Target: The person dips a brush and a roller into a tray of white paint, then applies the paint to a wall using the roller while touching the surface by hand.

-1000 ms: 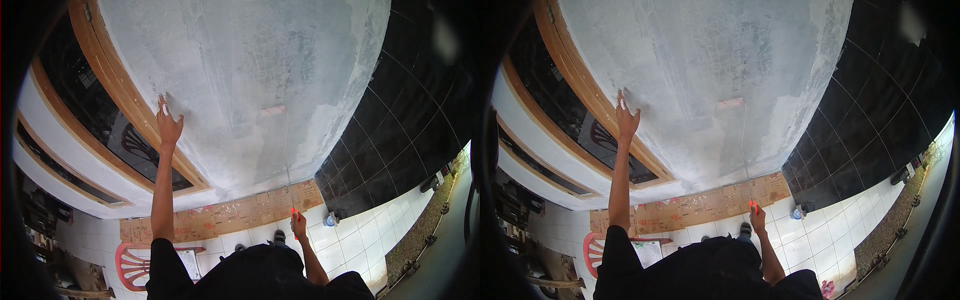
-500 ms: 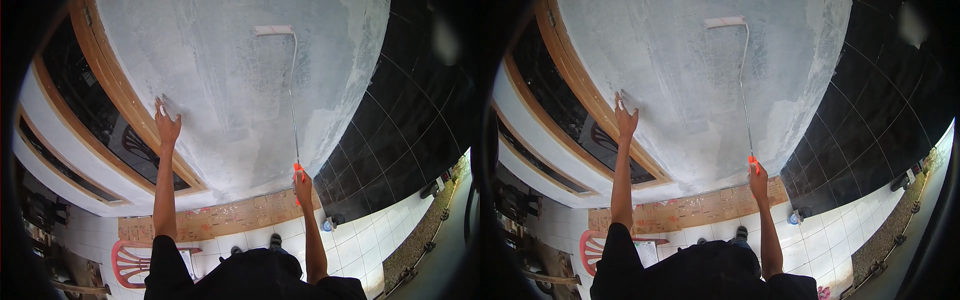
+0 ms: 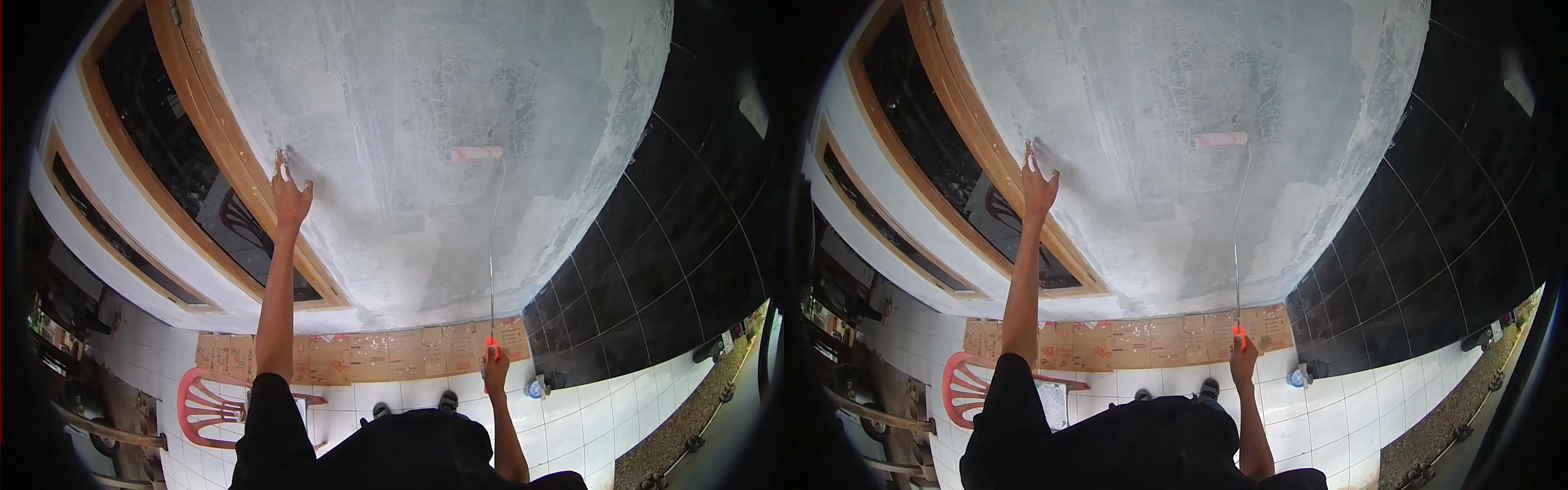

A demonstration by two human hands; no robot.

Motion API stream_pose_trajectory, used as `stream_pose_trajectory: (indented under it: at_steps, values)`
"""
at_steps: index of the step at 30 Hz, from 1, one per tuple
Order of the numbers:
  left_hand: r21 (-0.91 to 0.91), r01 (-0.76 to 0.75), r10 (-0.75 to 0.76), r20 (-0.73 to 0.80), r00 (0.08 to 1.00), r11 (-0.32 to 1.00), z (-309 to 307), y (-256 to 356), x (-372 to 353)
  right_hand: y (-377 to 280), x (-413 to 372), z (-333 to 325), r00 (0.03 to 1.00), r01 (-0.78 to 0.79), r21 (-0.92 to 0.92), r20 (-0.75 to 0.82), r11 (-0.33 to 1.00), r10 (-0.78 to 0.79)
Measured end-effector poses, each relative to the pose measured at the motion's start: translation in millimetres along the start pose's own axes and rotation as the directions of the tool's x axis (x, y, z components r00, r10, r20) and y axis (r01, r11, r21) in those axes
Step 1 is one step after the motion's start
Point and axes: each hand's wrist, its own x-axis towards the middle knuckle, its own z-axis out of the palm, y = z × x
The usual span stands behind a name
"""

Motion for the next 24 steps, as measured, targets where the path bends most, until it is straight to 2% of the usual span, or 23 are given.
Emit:
stream_pose_trajectory:
  at_steps: [5,9,10,13,15,19,23,24]
  values:
    - [-0.015,0.065,-0.065,0.008,0.998,0.998,-3,4,0,-143,67,9,0.997,0.062,0.145,0.036,0.987,-0.068]
    - [0.023,0.069,-0.067,-0.06,0.996,0.997,3,5,-2,-177,95,11,0.998,0.042,0.139,0.045,0.989,-0.049]
    - [0.017,0.066,-0.065,-0.063,0.996,0.998,3,9,-2,-172,95,11,0.998,-0.014,0.154,0.07,0.988,0.003]
    - [-0.031,0.044,-0.046,-0.057,0.997,0.999,2,21,-3,-97,86,16,0.994,0.104,0.116,0.004,0.988,-0.106]
    - [-0.023,0.06,-0.06,-0.021,0.998,0.998,3,25,-5,-28,62,8,0.987,0.158,-0.024,-0.026,0.987,-0.159]
    - [-0.029,0.065,-0.065,0.012,0.998,0.997,8,32,-7,60,-7,-22,0.972,-0.218,0.105,0.117,0.97,0.205]
    - [-0.023,0.003,-0.003,-0.006,1.0,1.0,13,30,-9,72,-13,-37,0.96,-0.27,0.124,0.116,0.955,0.256]
    - [-0.021,0.016,-0.016,0.0,1.0,1.0,13,30,-9,64,-1,-37,0.977,-0.2,0.107,0.097,0.974,0.19]
